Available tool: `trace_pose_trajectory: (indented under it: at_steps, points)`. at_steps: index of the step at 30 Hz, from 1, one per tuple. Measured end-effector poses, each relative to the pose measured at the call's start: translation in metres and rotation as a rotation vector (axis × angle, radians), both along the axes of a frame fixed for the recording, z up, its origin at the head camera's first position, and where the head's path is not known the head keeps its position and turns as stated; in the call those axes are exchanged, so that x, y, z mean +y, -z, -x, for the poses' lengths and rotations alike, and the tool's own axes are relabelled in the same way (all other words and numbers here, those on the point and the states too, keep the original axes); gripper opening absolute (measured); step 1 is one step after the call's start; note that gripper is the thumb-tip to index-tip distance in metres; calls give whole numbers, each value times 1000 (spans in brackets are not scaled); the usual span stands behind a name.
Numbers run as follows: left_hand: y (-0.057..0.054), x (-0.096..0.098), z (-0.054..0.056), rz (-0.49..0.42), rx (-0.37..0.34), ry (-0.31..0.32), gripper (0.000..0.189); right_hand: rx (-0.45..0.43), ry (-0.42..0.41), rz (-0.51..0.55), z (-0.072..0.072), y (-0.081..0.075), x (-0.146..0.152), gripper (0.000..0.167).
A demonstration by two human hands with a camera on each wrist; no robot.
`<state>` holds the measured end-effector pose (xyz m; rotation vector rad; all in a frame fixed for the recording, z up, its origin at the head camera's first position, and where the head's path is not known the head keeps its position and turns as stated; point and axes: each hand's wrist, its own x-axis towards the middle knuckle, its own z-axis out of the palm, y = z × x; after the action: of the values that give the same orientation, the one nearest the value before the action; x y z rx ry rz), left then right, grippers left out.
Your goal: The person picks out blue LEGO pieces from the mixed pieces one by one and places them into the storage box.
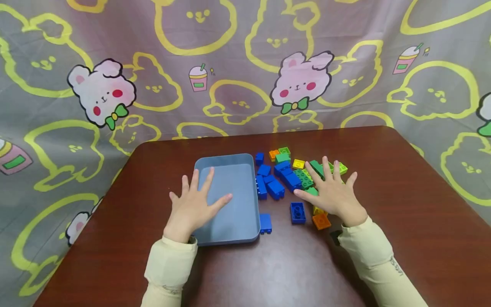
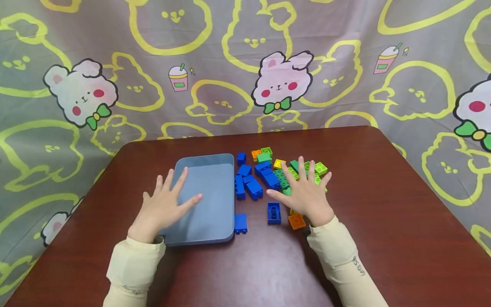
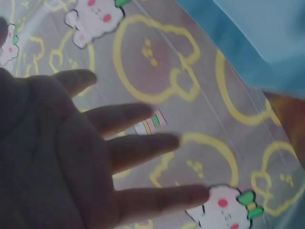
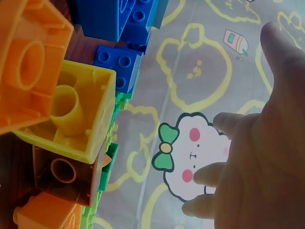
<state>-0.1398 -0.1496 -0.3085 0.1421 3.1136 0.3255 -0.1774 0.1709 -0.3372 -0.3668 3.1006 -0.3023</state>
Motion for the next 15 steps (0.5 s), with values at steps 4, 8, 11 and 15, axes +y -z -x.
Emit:
trace_pose_trajectory:
  at_steps: [4,8,11,15]
  points:
    - [0,-17,-5,12,-48,-54,90,3,-10,-6,1,0,0,86]
    - [1,-29,-10,25,-100,-86,84,-3,-24,-4,2,0,-2,85]
    - [5,-35,-13,48,-130,-96,70,-6,-27,0,2,-1,-3,85]
    - [13,-39,-15,99,-143,-101,43,8,-30,17,1,0,-4,83]
